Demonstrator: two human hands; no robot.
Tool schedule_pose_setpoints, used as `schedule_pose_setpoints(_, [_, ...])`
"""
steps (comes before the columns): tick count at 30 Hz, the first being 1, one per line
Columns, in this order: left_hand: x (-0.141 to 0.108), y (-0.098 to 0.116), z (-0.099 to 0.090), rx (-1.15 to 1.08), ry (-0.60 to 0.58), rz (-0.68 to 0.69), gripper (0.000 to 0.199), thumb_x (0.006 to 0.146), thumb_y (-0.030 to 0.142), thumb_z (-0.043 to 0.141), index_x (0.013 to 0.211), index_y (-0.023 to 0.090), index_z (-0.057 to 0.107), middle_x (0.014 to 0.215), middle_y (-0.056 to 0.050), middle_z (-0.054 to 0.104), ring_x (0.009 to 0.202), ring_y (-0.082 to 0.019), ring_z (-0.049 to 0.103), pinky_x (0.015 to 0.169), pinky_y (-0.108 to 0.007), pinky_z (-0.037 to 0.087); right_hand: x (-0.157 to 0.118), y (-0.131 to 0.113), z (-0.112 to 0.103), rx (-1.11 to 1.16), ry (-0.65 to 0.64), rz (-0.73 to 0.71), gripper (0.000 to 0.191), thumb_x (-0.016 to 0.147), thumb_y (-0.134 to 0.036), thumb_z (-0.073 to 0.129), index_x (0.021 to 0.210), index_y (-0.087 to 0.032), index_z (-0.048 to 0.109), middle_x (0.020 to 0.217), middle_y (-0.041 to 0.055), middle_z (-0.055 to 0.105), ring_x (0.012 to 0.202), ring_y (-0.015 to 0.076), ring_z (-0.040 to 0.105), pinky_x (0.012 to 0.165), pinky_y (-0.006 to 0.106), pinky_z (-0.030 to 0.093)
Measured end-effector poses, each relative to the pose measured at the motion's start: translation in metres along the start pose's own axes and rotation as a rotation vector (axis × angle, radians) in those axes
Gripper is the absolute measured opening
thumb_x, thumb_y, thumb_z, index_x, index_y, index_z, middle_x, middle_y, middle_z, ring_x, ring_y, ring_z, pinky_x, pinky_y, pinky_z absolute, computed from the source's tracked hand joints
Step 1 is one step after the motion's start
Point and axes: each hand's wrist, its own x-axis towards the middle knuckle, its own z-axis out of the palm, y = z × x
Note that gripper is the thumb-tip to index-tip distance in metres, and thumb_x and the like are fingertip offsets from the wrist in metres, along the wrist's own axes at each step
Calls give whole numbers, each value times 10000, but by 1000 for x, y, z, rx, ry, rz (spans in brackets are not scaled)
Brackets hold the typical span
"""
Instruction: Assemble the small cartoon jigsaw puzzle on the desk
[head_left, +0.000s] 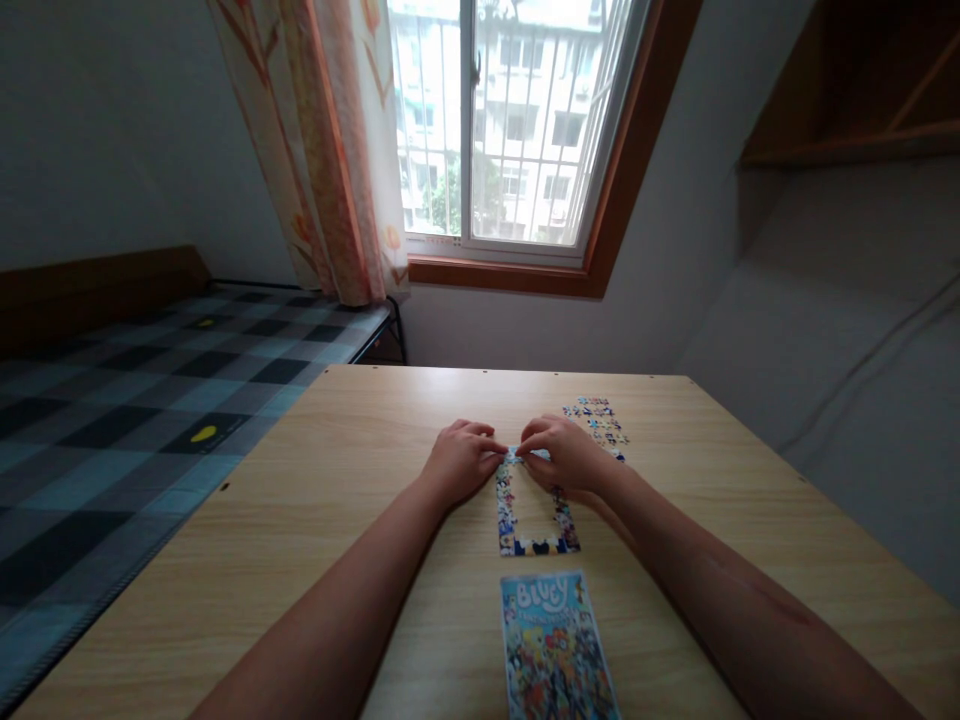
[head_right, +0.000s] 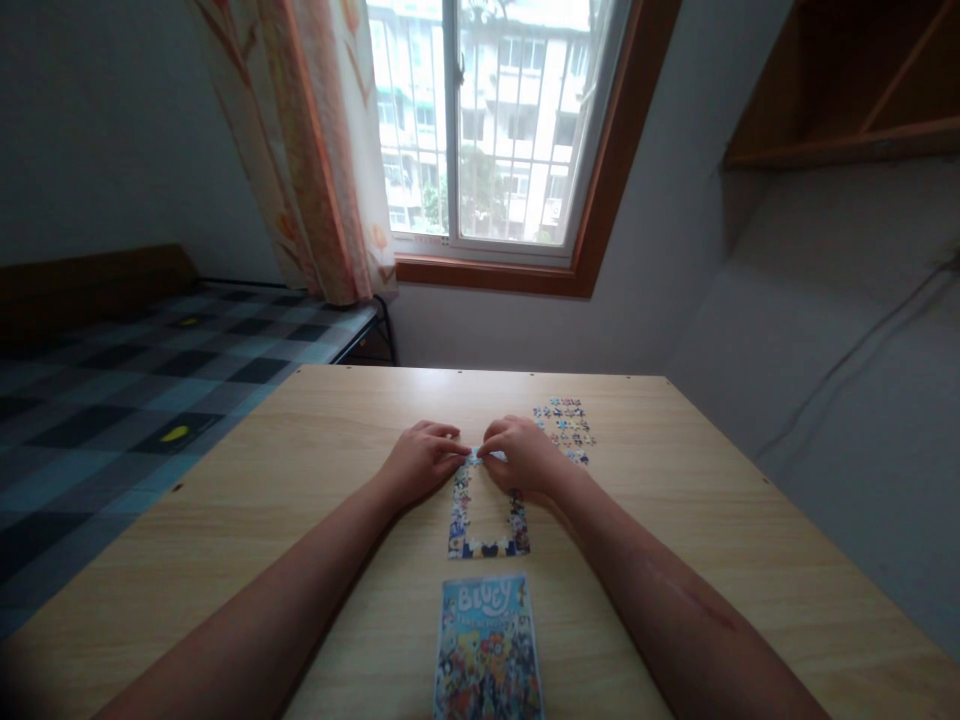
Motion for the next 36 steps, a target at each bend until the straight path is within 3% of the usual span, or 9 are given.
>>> schedule_pose_setpoints(12, [0, -1, 0, 6, -14, 8, 158, 878, 350, 698, 977, 357, 820, 1150, -25, 743, 1055, -244, 622, 980, -421, 489, 0, -9, 0, -165, -14, -22, 177, 901, -214, 664, 951, -291, 815, 970, 37, 754, 869, 204, 591, 820, 361, 411])
schedule_pose_setpoints(22, [1, -2, 1, 20, -16, 4, 162, 881, 357, 691, 978, 357, 821, 1159, -23, 746, 1073, -249, 622, 988, -424, 485, -2, -7, 6, -133, 60, -39, 170, 909, -218, 650, 932, -281, 807, 949, 35, 751, 856, 205, 590, 817, 360, 412])
schedule_pose_setpoints(25, [1, -2, 0, 28, -21, 3, 171, 883, 355, 686, 990, 353, 819, 1169, -27, 743, 1067, -247, 627, 992, -426, 485, -2, -3, -5, -159, 184, -18, 196, 937, -210, 603, 943, -251, 794, 932, 57, 746, 875, 218, 592, 850, 376, 424])
schedule_pose_setpoints(29, [2, -3, -1, 12, -22, 2, 170, 875, 347, 693, 989, 348, 819, 1174, -34, 741, 1068, -250, 634, 983, -430, 495, -5, 16, -35, -173, 496, 135, 218, 946, -223, 565, 975, -223, 780, 934, 83, 745, 919, 246, 602, 914, 409, 443])
schedule_pose_setpoints(32, [3, -6, 0, -31, -9, -8, 177, 862, 337, 699, 995, 338, 817, 1181, -34, 739, 1084, -252, 642, 997, -438, 498, -19, 44, -56, -209, 751, 283, 250, 937, -270, 531, 946, -215, 775, 897, 76, 748, 910, 252, 617, 913, 407, 456])
schedule_pose_setpoints(36, [4, -11, 1, -138, 26, -48, 213, 878, 327, 665, 1028, 289, 812, 1190, -56, 734, 1092, -243, 662, 1032, -423, 496, -57, 96, -64, -253, 937, 574, 322, 896, -311, 470, 908, -176, 762, 925, 92, 757, 892, 243, 630, 916, 388, 455])
